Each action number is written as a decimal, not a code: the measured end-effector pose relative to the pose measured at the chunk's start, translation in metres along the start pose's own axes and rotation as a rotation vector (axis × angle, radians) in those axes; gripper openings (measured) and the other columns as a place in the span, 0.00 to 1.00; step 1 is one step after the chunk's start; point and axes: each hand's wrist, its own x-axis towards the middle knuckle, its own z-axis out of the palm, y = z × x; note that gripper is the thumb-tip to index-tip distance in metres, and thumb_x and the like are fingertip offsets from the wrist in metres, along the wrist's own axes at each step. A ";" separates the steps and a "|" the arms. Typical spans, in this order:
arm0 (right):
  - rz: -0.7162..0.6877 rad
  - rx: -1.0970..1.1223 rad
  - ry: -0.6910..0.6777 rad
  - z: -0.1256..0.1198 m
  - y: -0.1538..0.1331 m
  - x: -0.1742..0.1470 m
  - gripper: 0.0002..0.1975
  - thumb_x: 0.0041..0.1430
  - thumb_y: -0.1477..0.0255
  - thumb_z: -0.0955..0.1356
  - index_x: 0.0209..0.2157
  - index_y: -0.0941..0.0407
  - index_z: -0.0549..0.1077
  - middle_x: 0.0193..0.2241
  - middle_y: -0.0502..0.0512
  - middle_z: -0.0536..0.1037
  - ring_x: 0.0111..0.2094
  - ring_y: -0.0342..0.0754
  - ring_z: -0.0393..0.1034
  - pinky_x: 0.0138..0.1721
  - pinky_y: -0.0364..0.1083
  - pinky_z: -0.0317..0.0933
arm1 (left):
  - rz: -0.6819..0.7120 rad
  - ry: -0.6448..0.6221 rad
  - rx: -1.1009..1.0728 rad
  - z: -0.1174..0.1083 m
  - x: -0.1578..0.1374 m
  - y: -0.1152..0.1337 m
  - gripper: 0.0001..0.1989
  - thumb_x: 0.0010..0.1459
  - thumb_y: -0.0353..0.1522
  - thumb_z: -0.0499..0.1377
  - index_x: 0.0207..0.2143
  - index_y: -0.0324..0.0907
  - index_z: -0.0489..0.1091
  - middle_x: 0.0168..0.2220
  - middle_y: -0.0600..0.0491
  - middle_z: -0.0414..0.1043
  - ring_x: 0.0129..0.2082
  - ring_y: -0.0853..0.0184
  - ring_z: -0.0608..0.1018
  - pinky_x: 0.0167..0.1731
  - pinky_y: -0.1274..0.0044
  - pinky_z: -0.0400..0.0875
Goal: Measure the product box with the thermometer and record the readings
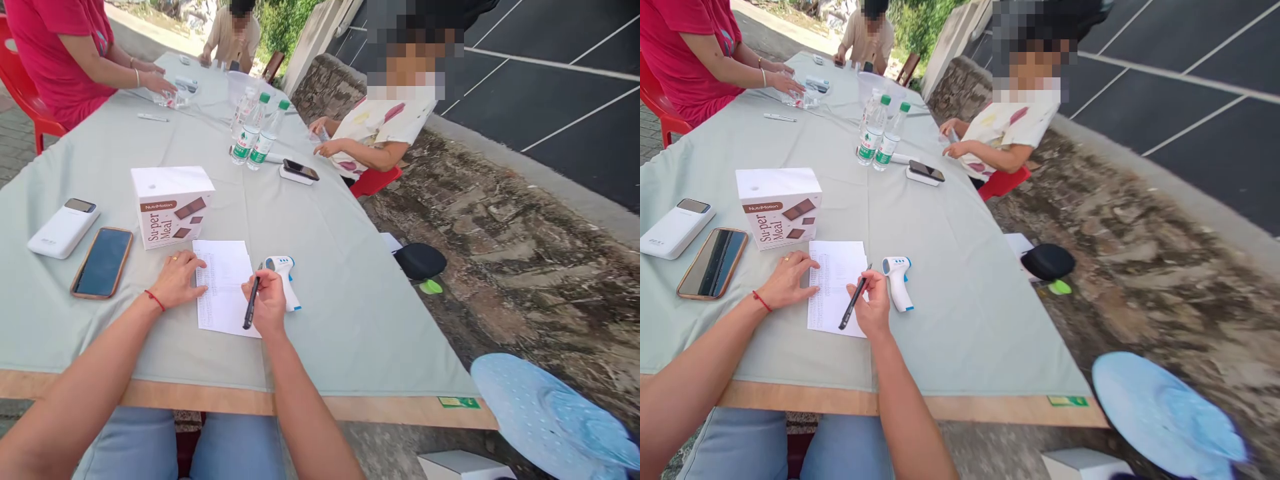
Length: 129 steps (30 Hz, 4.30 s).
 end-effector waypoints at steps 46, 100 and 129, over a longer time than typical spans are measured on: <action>0.152 -0.304 -0.174 0.027 0.002 -0.018 0.06 0.44 0.67 0.64 0.19 0.53 0.66 0.16 0.46 0.68 0.21 0.43 0.60 0.24 0.43 0.57 | -0.020 -0.083 0.094 -0.001 -0.003 0.011 0.31 0.44 0.43 0.67 0.49 0.42 0.65 0.49 0.45 0.66 0.49 0.52 0.68 0.52 0.61 0.59; 0.133 -0.339 -0.190 0.025 0.003 -0.018 0.05 0.44 0.68 0.63 0.19 0.52 0.63 0.16 0.45 0.66 0.21 0.43 0.59 0.25 0.44 0.56 | -0.011 -0.075 0.088 0.000 -0.003 0.010 0.29 0.44 0.43 0.67 0.48 0.44 0.66 0.49 0.45 0.66 0.49 0.52 0.68 0.53 0.61 0.58; 0.153 -0.333 -0.176 0.025 0.000 -0.017 0.06 0.44 0.67 0.63 0.19 0.53 0.63 0.17 0.45 0.65 0.21 0.43 0.58 0.25 0.43 0.55 | -0.017 -0.079 0.086 0.001 -0.002 0.010 0.32 0.44 0.44 0.67 0.49 0.40 0.66 0.49 0.43 0.67 0.49 0.51 0.68 0.52 0.61 0.58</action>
